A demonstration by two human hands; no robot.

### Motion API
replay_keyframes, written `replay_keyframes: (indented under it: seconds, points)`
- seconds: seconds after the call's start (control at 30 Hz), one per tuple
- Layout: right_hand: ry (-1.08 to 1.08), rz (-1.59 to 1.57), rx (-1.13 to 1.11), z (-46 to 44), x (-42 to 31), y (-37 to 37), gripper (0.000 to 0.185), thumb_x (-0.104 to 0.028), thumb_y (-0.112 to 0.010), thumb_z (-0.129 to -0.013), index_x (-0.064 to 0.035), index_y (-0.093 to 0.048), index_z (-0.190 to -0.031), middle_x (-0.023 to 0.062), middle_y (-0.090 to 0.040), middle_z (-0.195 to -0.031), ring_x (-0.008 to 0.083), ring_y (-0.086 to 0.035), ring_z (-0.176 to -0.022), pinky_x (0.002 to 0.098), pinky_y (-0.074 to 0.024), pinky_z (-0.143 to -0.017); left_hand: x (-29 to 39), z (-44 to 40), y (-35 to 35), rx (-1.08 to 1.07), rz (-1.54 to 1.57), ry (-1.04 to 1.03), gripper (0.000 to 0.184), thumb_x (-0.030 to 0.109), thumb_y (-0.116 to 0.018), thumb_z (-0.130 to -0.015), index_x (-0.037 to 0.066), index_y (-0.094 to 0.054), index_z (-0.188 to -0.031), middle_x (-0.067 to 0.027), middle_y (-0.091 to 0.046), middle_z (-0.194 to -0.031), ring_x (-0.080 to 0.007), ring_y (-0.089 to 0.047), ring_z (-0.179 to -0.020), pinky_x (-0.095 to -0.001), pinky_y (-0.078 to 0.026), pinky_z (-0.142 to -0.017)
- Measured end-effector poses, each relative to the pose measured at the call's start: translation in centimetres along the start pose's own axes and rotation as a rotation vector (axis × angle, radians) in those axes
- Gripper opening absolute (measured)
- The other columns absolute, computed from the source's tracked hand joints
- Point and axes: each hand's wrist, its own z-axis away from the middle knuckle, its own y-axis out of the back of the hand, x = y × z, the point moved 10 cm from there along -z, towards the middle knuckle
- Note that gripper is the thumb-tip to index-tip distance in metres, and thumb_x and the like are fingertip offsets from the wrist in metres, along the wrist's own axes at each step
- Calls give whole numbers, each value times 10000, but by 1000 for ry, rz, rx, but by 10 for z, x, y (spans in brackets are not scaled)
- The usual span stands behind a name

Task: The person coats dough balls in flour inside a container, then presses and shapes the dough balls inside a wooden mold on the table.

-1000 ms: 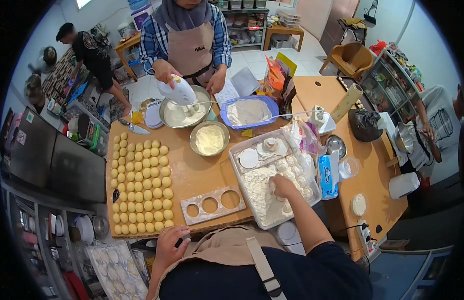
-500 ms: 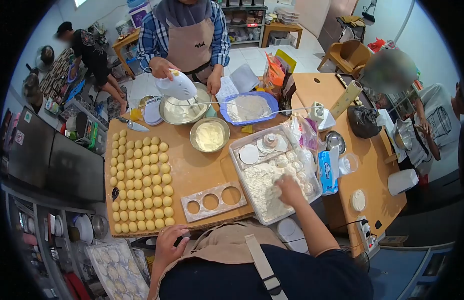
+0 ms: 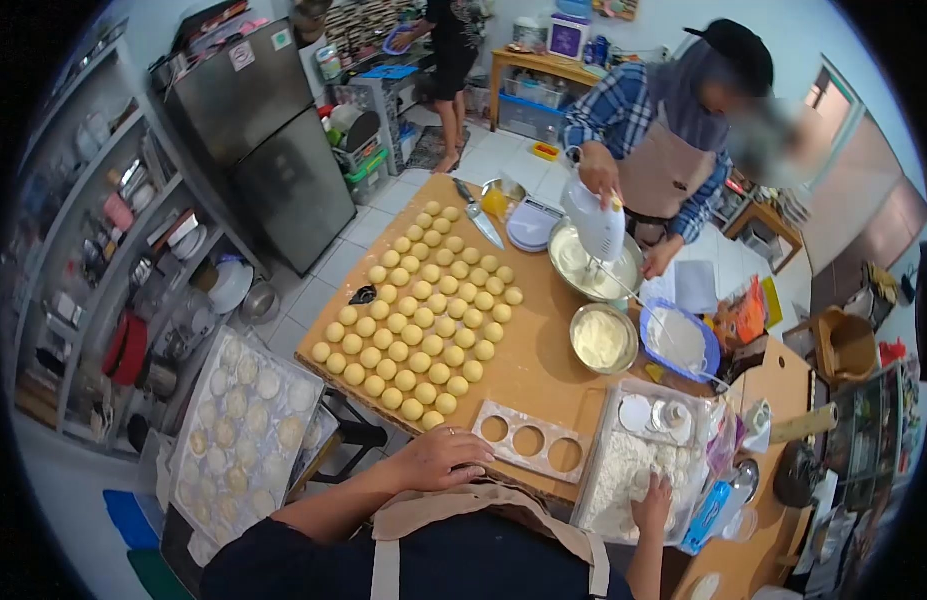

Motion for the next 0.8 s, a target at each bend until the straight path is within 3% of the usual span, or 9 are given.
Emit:
replay_keyframes:
  seconds: [0.13, 0.23, 0.3, 0.33, 0.37, 0.47, 0.57, 0.67, 0.8]
  points:
    - [-23, 17, -163, -26, -11, -7, 591, -61, -727, -698, -28, -524, -1251, 229, -498, -1307, 400, -444, -1244, 450, -371, -1050, -30, 23, 22, 57, 6, 32, 217, 232, -628, -885, 90, -636, -1049, -36, -655, -1104, -201, -605, -1043, -369, -447, -869]
    - [98, -151, 183, -46, -81, 34, 555, -24, -712, -689, -15, -539, -1216, 229, -507, -1289, 412, -442, -1240, 464, -367, -1047, -61, 52, 48, 79, -35, 120, 235, 249, -620, -891, 97, -627, -1070, -25, -653, -1109, -199, -602, -1049, -364, -442, -875]
    - [268, -259, 167, -59, -167, 34, 542, -1, -715, -681, -4, -541, -1195, 226, -505, -1282, 395, -449, -1233, 447, -354, -1058, -77, 71, 66, 118, -12, 151, 240, 256, -623, -890, 103, -627, -1075, -18, -653, -1108, -197, -603, -1045, -360, -441, -861]
    - [284, -413, 40, -70, -216, 22, 549, -16, -732, -679, -12, -546, -1196, 209, -508, -1289, 377, -444, -1249, 436, -351, -1063, -85, 79, 77, 143, -4, 162, 243, 260, -624, -890, 106, -627, -1078, -14, -653, -1108, -196, -603, -1043, -358, -441, -854]
    - [573, -321, 120, -63, -287, 22, 536, -47, -747, -691, -22, -557, -1192, 190, -514, -1290, 369, -437, -1262, 434, -354, -1065, -94, 88, 87, 142, -10, 192, 235, 256, -633, -887, 108, -632, -1070, -18, -652, -1118, -198, -602, -1056, -364, -443, -866]
    - [753, -406, -190, -34, -472, -22, 486, -104, -732, -754, -115, -583, -1217, 186, -498, -1320, 369, -458, -1250, 437, -389, -1037, -118, 120, 116, 148, -35, 286, 224, 248, -656, -879, 115, -644, -1059, -27, -647, -1148, -207, -597, -1085, -380, -447, -896]
    - [1161, -416, -454, 22, -629, -77, 478, -132, -695, -784, -131, -568, -1245, 187, -466, -1356, 375, -470, -1235, 434, -406, -1025, -138, 165, 148, 200, -69, 411, 238, 246, -676, -865, 123, -646, -1067, -33, -645, -1168, -223, -594, -1095, -388, -442, -909]
    - [1368, -275, -478, 60, -717, -125, 520, -70, -680, -741, -132, -565, -1245, 186, -473, -1346, 380, -489, -1213, 430, -433, -998, -145, 211, 184, 319, -92, 509, 257, 239, -700, -848, 125, -648, -1072, -42, -655, -1159, -239, -596, -1095, -392, -440, -922]
    - [1378, 13, -576, 85, -780, -153, 413, -83, -623, -774, -126, -580, -1182, 179, -485, -1333, 353, -537, -1161, 434, -504, -889, -153, 269, 205, 455, -180, 615, 269, 239, -712, -829, 127, -648, -1065, -42, -670, -1116, -241, -622, -1033, -380, -445, -880]
